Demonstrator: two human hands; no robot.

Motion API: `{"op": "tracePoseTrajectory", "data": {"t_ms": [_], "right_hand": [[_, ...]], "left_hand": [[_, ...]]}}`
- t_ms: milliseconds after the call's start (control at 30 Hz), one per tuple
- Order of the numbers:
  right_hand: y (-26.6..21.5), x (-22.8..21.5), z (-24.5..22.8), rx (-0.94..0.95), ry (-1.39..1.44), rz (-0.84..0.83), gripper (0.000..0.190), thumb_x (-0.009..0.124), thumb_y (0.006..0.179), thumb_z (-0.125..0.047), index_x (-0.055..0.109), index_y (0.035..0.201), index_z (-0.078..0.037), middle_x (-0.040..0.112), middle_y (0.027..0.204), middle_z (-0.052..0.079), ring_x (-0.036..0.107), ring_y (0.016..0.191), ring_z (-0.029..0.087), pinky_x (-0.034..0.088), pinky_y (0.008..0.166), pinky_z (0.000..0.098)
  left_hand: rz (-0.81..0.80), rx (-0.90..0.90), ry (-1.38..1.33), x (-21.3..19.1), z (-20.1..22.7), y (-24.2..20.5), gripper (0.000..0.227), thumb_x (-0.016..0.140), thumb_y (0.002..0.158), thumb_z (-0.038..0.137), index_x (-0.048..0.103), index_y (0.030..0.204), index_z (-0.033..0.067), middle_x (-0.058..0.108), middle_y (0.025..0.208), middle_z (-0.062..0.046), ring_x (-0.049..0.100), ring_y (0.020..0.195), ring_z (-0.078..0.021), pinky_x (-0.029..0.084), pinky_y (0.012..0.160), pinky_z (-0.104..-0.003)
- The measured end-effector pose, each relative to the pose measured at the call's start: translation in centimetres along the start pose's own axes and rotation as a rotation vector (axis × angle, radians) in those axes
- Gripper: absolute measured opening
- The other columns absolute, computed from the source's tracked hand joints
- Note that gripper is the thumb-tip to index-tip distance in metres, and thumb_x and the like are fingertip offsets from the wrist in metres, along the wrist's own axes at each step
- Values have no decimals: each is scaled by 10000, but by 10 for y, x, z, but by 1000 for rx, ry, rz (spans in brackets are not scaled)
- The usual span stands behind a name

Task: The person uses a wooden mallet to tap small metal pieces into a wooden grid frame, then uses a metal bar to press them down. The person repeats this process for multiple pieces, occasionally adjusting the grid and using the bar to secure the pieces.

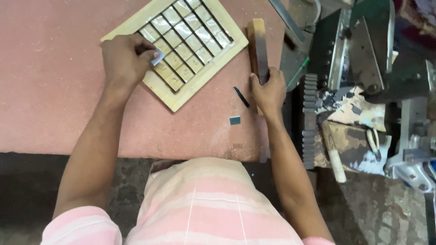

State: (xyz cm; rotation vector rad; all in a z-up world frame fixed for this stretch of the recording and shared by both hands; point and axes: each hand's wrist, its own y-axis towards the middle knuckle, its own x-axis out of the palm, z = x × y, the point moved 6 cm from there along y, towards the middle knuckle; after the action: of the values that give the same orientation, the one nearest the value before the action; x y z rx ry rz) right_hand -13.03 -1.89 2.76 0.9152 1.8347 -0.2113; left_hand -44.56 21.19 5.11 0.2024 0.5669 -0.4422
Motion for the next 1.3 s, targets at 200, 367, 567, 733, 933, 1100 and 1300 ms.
{"op": "tracePoseTrajectory", "data": {"t_ms": [200,367,567,733,933,1100,1300], "right_hand": [[-1,-3,-4,-41,-7,8,385,825,877,-273,666,1094,3,638,1003,211,637,903,413,512,791,491],[-3,-4,-6,-42,-10,23,340,832,899,-242,660,1063,1,640,985,196,634,907,409,510,805,488],[1,-4,-10,-27,1,4,354,830,886,-229,662,1085,11,641,992,194,644,907,392,518,804,468],[0,-3,-7,-3,-8,-20,348,834,888,-232,663,1071,10,636,974,188,644,887,377,515,792,462],[2,-2,-5,-28,-23,-24,343,844,890,-219,658,1064,11,627,960,182,631,872,368,505,779,461],[2,-2,-8,-35,-11,-26,329,845,892,-201,656,1061,8,617,958,174,625,865,357,504,775,453],[2,-4,-11,-29,4,-32,323,845,904,-195,649,1061,9,609,962,163,619,867,337,501,776,436]], "left_hand": [[-47,98,53,1,-7,8,137,836,817,61,811,947,29,766,835,-135,731,715,-208,555,688,-325],[-106,20,28,2,-10,11,155,823,833,57,817,989,55,773,850,-130,745,704,-199,572,690,-312],[-87,33,67,2,-2,9,150,814,852,57,817,1001,44,772,859,-135,748,707,-203,574,684,-321],[-96,36,69,3,-3,6,133,812,869,67,816,1000,43,773,852,-138,742,702,-198,567,691,-324],[-103,-68,2,2,-9,9,133,814,871,79,811,1002,57,780,859,-108,734,703,-151,561,676,-290],[-141,-79,8,2,-12,12,139,828,868,100,816,1002,66,781,847,-93,731,700,-140,556,683,-284],[-173,-97,47,2,-12,14,147,834,858,127,827,996,78,776,826,-93,718,680,-151,546,673,-299]]}}
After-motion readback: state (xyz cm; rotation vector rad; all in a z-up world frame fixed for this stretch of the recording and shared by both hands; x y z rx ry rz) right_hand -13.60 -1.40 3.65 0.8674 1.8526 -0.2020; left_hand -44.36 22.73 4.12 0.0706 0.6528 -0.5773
